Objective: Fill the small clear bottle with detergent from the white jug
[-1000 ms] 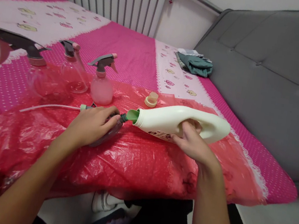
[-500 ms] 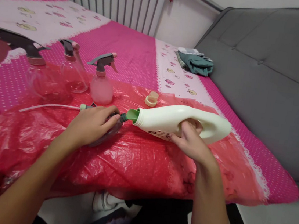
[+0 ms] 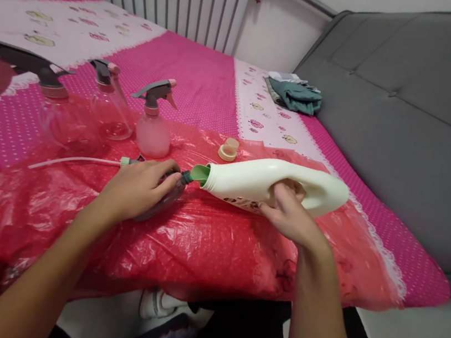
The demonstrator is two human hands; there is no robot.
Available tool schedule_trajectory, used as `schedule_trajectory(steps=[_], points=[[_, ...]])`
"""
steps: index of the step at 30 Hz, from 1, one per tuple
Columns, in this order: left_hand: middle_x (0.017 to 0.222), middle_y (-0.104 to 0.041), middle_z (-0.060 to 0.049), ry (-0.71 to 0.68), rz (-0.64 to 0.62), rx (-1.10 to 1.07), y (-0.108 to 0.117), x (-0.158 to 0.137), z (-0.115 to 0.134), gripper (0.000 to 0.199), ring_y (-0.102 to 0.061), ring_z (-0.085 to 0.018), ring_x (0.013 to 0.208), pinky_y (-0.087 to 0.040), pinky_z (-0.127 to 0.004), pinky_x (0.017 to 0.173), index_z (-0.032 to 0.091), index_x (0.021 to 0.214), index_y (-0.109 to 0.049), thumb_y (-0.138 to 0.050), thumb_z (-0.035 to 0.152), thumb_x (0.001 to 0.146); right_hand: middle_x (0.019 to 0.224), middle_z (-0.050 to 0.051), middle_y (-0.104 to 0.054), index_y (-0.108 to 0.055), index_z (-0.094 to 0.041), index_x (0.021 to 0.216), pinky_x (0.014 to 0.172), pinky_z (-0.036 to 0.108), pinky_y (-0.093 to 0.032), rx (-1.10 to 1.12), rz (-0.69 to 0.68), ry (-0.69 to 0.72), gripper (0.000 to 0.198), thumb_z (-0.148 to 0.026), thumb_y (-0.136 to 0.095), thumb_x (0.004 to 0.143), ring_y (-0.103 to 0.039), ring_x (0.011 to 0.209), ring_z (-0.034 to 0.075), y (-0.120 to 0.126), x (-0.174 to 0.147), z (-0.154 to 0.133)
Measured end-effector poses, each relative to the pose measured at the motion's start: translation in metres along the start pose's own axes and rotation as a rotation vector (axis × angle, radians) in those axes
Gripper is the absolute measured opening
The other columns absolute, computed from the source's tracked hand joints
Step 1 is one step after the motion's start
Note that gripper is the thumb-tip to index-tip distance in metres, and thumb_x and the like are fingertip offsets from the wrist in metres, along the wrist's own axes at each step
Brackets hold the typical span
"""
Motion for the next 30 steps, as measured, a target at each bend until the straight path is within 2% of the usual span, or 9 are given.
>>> schedule_trajectory(steps=[6,13,19,26,30], points=[[0.112,-0.074,-0.011,-0.001,0.0,-0.003,-0.0005,0.0001,0.0,0.055,-0.068,-0.034,0.1,-0.044,-0.043,0.082,0.022,0.112,-0.064,-0.021,0.054,0.099,0.094,0.008,-0.051,-0.038,-0.024,0.081,0.108,0.06,-0.032,0.011,-0.008,-0.012,0.012,-0.031,-0.047,0.078,-0.049,0.109,0.032,0.0027,-0.001,0.0012],[0.112,-0.074,-0.01,-0.005,0.006,-0.003,-0.0012,-0.0004,-0.0012,0.054,-0.068,-0.035,0.101,-0.044,-0.043,0.082,0.022,0.111,-0.064,-0.022,0.054,0.099,0.089,0.007,-0.05,-0.037,-0.024,0.081,0.104,0.058,-0.037,-0.016,0.002,0.031,0.012,-0.032,-0.046,0.076,-0.049,0.101,0.029,0.004,-0.0002,0.0024],[0.111,-0.074,-0.01,-0.002,-0.003,0.004,-0.001,0.0002,-0.0002,0.054,-0.068,-0.035,0.101,-0.044,-0.044,0.082,0.022,0.111,-0.064,-0.021,0.053,0.099,0.09,0.007,-0.052,-0.042,-0.024,0.085,0.099,0.052,-0.042,-0.053,-0.004,0.099,0.011,-0.031,-0.046,0.078,-0.05,0.097,0.027,0.0075,0.0,0.0028],[0.112,-0.074,-0.01,-0.004,0.0,-0.003,-0.0019,0.0013,-0.0008,0.054,-0.068,-0.034,0.103,-0.043,-0.043,0.082,0.023,0.112,-0.063,-0.021,0.054,0.099,0.098,0.011,-0.054,-0.046,-0.022,0.095,0.103,0.055,-0.04,-0.03,-0.044,0.081,0.02,-0.028,-0.044,0.077,-0.051,0.105,0.031,0.0074,-0.0002,0.0023],[0.11,-0.074,-0.01,-0.002,-0.003,0.006,-0.0014,0.0013,-0.0005,0.054,-0.068,-0.034,0.102,-0.042,-0.043,0.082,0.023,0.11,-0.063,-0.021,0.054,0.099,0.096,0.009,-0.054,-0.044,-0.023,0.094,0.104,0.055,-0.04,-0.038,-0.018,0.096,0.022,-0.023,-0.043,0.072,-0.051,0.104,0.029,0.0054,-0.0001,0.0038]])
Point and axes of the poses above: each hand's wrist, its own x-axis towards the middle knuckle, its own y-axis out of the back of the hand, z = x × y, the point moved 5 cm from there along x, towards the middle knuckle
